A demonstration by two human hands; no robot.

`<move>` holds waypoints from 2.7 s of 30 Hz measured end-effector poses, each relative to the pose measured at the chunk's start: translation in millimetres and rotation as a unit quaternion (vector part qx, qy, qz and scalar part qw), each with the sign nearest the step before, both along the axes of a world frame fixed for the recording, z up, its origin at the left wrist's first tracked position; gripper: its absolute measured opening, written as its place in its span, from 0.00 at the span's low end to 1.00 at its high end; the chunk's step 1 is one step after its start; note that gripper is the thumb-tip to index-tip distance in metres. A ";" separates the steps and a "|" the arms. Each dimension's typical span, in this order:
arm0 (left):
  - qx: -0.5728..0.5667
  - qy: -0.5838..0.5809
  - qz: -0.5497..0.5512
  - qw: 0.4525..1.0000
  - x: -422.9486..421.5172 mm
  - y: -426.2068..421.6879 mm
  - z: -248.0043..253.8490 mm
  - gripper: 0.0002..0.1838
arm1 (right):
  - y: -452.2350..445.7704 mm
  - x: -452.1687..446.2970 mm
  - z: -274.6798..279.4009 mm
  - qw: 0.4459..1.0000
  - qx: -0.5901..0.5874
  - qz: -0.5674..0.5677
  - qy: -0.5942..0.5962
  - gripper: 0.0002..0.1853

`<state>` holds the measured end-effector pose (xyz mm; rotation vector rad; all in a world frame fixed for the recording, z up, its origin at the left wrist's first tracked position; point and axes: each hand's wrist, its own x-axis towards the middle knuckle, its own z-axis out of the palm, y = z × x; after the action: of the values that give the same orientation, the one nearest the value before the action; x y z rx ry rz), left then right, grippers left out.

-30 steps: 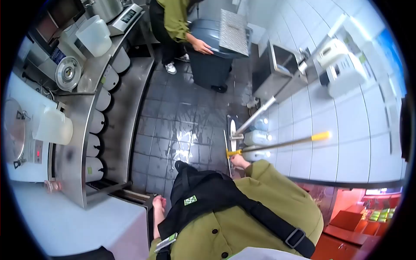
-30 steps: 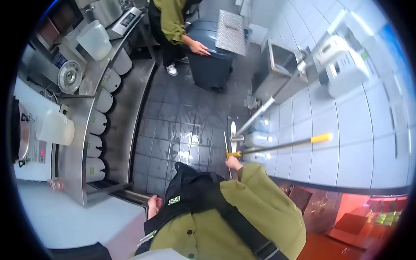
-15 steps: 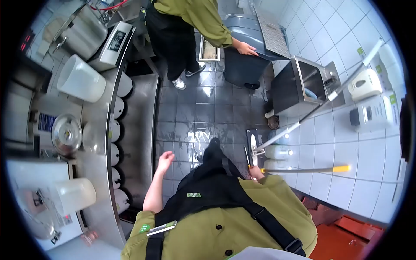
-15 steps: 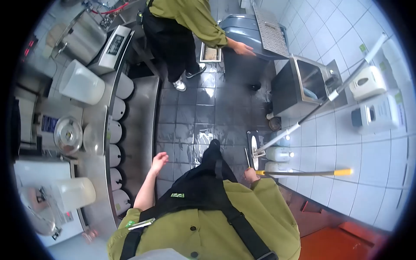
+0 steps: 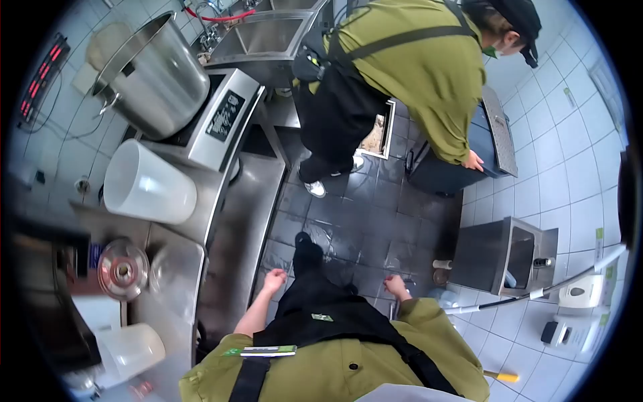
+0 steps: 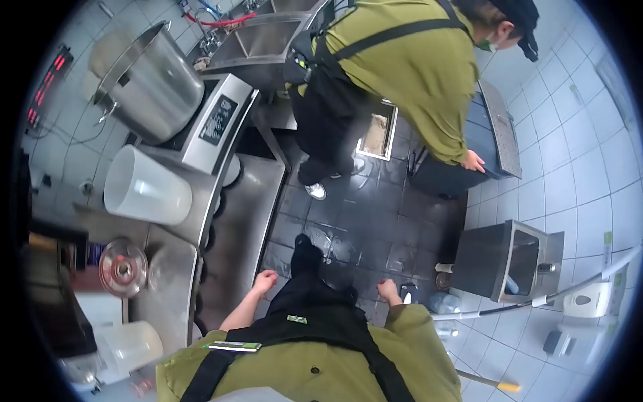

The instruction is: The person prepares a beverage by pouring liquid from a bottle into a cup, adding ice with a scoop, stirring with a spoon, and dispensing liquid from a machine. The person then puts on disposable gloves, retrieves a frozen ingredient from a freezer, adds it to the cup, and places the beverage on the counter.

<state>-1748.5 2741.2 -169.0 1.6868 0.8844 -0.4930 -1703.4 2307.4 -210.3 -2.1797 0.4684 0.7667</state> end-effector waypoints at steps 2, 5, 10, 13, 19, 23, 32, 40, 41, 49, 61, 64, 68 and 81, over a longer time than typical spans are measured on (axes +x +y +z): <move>-0.027 0.027 -0.014 0.999 51.4 16.8 6.0 0.14 | 27.8 48.8 -1.4 0.999 -0.010 0.011 -0.045 0.08; -0.028 -0.038 -0.007 0.999 131.0 48.6 -6.2 0.10 | 65.4 97.0 -18.7 0.996 0.034 -0.039 -0.069 0.11; -0.084 -0.060 0.032 0.994 253.4 88.3 25.2 0.10 | 131.7 168.6 45.9 0.998 0.029 -0.058 0.007 0.13; -0.086 -0.058 0.011 0.995 300.7 92.2 34.6 0.10 | 151.5 199.8 66.3 0.998 -0.012 -0.050 -0.033 0.13; -0.115 -0.025 0.006 0.993 337.7 91.9 19.8 0.11 | 184.4 251.6 75.9 0.991 -0.068 0.100 -0.065 0.16; -0.124 0.032 0.058 0.990 343.8 80.5 33.0 0.11 | 222.1 304.0 113.4 0.981 0.056 0.169 -0.077 0.17; -0.193 0.049 0.114 0.973 431.5 61.3 35.3 0.15 | 279.9 402.5 99.0 0.974 0.075 0.214 -0.017 0.15; -0.189 0.030 0.075 0.979 561.0 76.4 48.2 0.16 | 294.0 554.0 96.8 0.964 -0.152 0.212 -0.056 0.16; -0.193 0.017 0.061 0.979 577.1 74.9 50.4 0.16 | 285.0 569.2 93.3 0.961 -0.186 0.180 -0.100 0.15; -0.144 -0.041 -0.108 0.983 714.6 46.4 56.0 0.17 | 190.8 601.4 77.5 0.953 -0.230 0.137 -0.140 0.10; -0.243 -0.071 -0.045 0.966 942.7 0.6 74.2 0.16 | 183.5 777.1 64.4 0.984 -0.159 0.069 0.047 0.16; -0.279 -0.086 0.017 0.956 1017.6 8.8 62.2 0.16 | 184.2 889.4 50.9 0.963 -0.198 0.179 0.044 0.16; -0.258 -0.086 -0.007 0.962 1109.9 6.2 103.2 0.17 | 185.5 1042.2 87.6 0.974 -0.170 0.118 -0.089 0.14; -0.229 -0.028 -0.012 0.973 1292.3 -17.3 24.9 0.15 | 120.6 1259.8 63.0 0.972 -0.170 -0.082 -0.139 0.13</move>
<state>-456.2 2723.9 -144.1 1.2813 0.6496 -0.6113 -443.6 2428.0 -147.3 -2.4771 0.6614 0.2990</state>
